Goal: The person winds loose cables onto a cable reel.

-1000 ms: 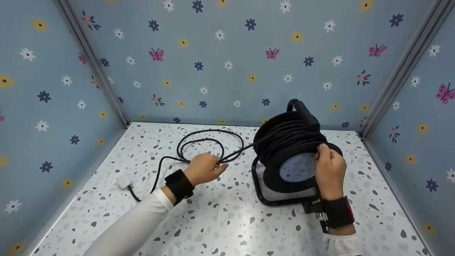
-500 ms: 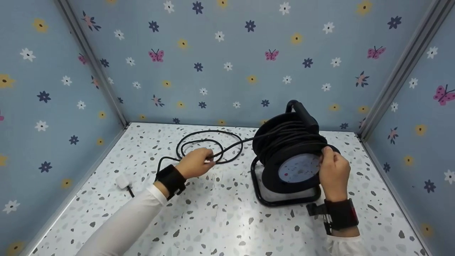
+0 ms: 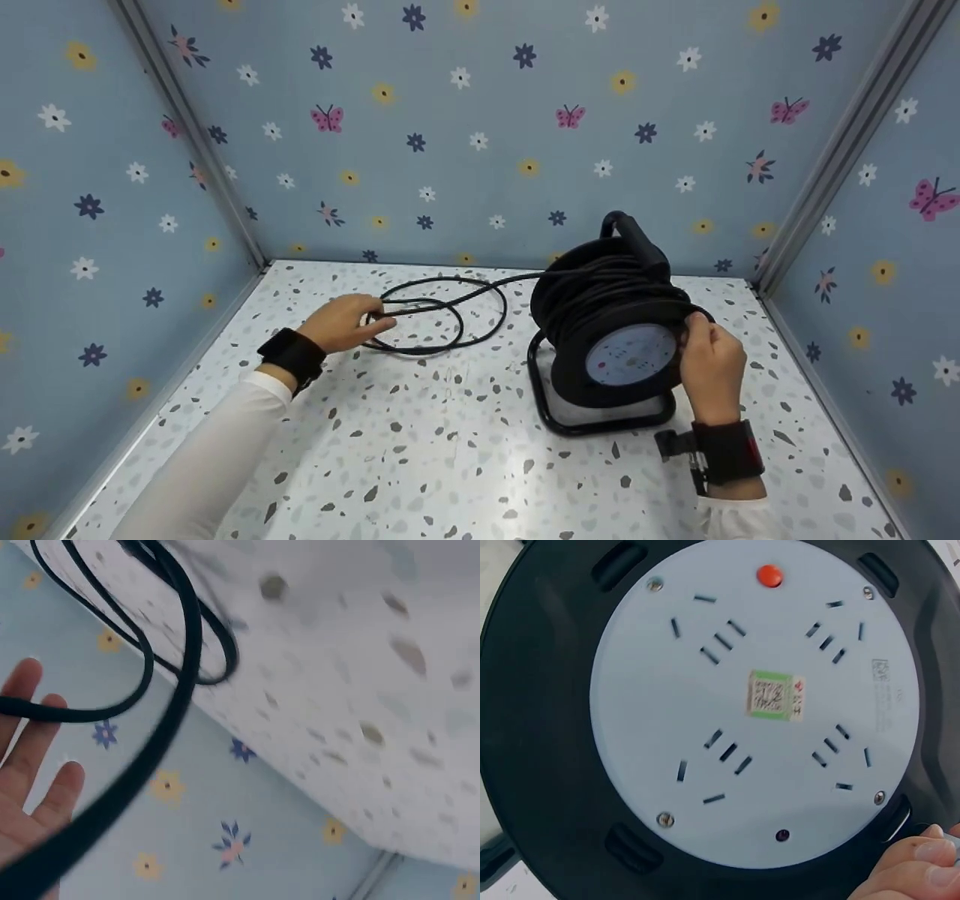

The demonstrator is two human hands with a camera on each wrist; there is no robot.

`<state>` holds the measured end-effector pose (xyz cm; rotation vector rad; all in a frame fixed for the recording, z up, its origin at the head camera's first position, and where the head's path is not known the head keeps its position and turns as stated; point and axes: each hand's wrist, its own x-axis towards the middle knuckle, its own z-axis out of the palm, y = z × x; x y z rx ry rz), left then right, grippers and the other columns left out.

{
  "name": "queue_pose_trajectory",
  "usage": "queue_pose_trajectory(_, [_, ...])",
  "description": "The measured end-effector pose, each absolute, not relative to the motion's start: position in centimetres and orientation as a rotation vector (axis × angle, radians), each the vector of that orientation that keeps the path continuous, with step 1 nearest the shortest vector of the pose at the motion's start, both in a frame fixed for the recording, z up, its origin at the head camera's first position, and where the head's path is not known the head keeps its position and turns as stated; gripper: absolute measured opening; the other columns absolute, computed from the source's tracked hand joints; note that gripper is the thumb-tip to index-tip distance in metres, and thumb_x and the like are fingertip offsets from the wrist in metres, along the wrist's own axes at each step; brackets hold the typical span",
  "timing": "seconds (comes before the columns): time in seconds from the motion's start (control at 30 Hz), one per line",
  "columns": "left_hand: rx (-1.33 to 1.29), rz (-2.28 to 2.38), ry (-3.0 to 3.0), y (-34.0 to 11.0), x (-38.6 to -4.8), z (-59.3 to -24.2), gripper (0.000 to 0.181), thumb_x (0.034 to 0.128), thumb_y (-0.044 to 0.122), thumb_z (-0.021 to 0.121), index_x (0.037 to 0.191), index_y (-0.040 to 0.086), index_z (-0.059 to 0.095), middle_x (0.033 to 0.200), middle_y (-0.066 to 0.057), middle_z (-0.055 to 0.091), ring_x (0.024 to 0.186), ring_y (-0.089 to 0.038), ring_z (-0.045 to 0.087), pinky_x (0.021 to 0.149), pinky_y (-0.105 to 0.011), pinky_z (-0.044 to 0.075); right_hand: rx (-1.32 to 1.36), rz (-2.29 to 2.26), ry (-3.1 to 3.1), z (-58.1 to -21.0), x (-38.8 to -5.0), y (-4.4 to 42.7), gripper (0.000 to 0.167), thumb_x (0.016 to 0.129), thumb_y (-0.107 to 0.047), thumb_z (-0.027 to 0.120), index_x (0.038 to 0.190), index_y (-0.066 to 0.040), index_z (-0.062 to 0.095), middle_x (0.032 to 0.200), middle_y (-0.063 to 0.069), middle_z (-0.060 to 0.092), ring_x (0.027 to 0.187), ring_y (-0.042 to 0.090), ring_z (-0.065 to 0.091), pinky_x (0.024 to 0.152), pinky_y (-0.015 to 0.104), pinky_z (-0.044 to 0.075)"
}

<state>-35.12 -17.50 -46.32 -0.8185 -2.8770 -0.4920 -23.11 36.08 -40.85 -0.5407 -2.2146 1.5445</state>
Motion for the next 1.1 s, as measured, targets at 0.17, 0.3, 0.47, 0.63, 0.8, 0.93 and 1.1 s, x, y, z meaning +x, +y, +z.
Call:
queue_pose_trajectory(0.17, [-0.904, -0.404, -2.682, -19.3, -34.7, -45.2, 0.039, 0.114, 0.038, 0.055, 0.088, 0.01, 0.058, 0.076, -0.007, 0.057, 0.072, -0.026, 0.054, 0.074, -0.044, 0.044, -0.565, 1.507, -2.238, -41.5, -23.2, 36.9, 0.056, 0.112, -0.044, 0.046, 0.07, -0.016, 0.069, 0.059, -0.014, 0.06, 0.051, 0.005, 0.054, 0.05, 0.024, 0.042])
queue_pose_trajectory(0.3, [-0.892, -0.394, -2.54, -19.7, -34.0, -44.7, 0.034, 0.1145, 0.027, 0.053, 0.085, 0.011, 0.05, 0.071, 0.001, 0.039, 0.064, -0.018, 0.038, 0.065, -0.036, 0.033, -0.594, 1.446, -2.272, -42.3, -23.2, 37.8, 0.057, 0.112, -0.045, 0.045, 0.07, -0.016, 0.07, 0.061, -0.017, 0.061, 0.057, 0.0, 0.058, 0.055, 0.023, 0.044])
queue_pose_trajectory(0.47, [-0.934, -0.352, -2.421, -19.0, -33.1, -45.0, 0.033, 0.1125, 0.022, 0.058, 0.083, 0.012, 0.048, 0.067, 0.007, 0.027, 0.056, -0.01, 0.023, 0.058, -0.029, 0.022, -0.63, 1.4, -2.322, -43.2, -23.1, 38.5, 0.057, 0.11, -0.046, 0.044, 0.07, -0.018, 0.072, 0.063, -0.02, 0.063, 0.064, -0.003, 0.061, 0.062, 0.023, 0.045])
queue_pose_trajectory(0.63, [-0.999, -0.327, -2.414, -17.9, -32.3, -46.0, 0.036, 0.1117, 0.023, 0.06, 0.079, 0.013, 0.046, 0.065, 0.009, 0.021, 0.054, -0.007, 0.017, 0.058, -0.027, 0.019, -0.629, 1.334, -2.397, -43.7, -23.0, 38.7, 0.06, 0.109, -0.049, 0.044, 0.066, -0.017, 0.069, 0.059, -0.019, 0.059, 0.063, 0.006, 0.055, 0.064, 0.028, 0.042])
queue_pose_trajectory(0.8, [-0.977, -0.333, -2.501, -16.1, -31.8, -46.6, 0.04, 0.1133, 0.026, 0.056, 0.077, 0.014, 0.046, 0.063, 0.009, 0.022, 0.054, -0.01, 0.022, 0.057, -0.028, 0.022, -0.608, 1.279, -2.491, -44.1, -23.0, 39.2, 0.063, 0.11, -0.052, 0.039, 0.063, -0.015, 0.062, 0.057, -0.012, 0.056, 0.057, 0.013, 0.051, 0.063, 0.032, 0.04])
queue_pose_trajectory(0.93, [-0.951, -0.346, -2.557, -14.8, -31.7, -46.7, 0.045, 0.1144, 0.029, 0.054, 0.074, 0.017, 0.04, 0.062, 0.009, 0.021, 0.053, -0.012, 0.025, 0.057, -0.03, 0.024, -0.593, 1.245, -2.547, -44.6, -23.0, 39.5, 0.063, 0.11, -0.052, 0.037, 0.065, -0.016, 0.062, 0.06, -0.01, 0.058, 0.06, 0.015, 0.053, 0.065, 0.033, 0.041])
queue_pose_trajectory(1.1, [-0.963, -0.333, -2.654, -13.0, -31.8, -47.4, 0.045, 0.116, 0.03, 0.05, 0.074, 0.017, 0.04, 0.061, 0.007, 0.028, 0.054, -0.015, 0.031, 0.056, -0.032, 0.028, -0.61, 1.22, -2.571, -44.9, -22.9, 39.7, 0.061, 0.11, -0.052, 0.036, 0.068, -0.017, 0.063, 0.066, -0.01, 0.061, 0.065, 0.013, 0.054, 0.068, 0.032, 0.042])
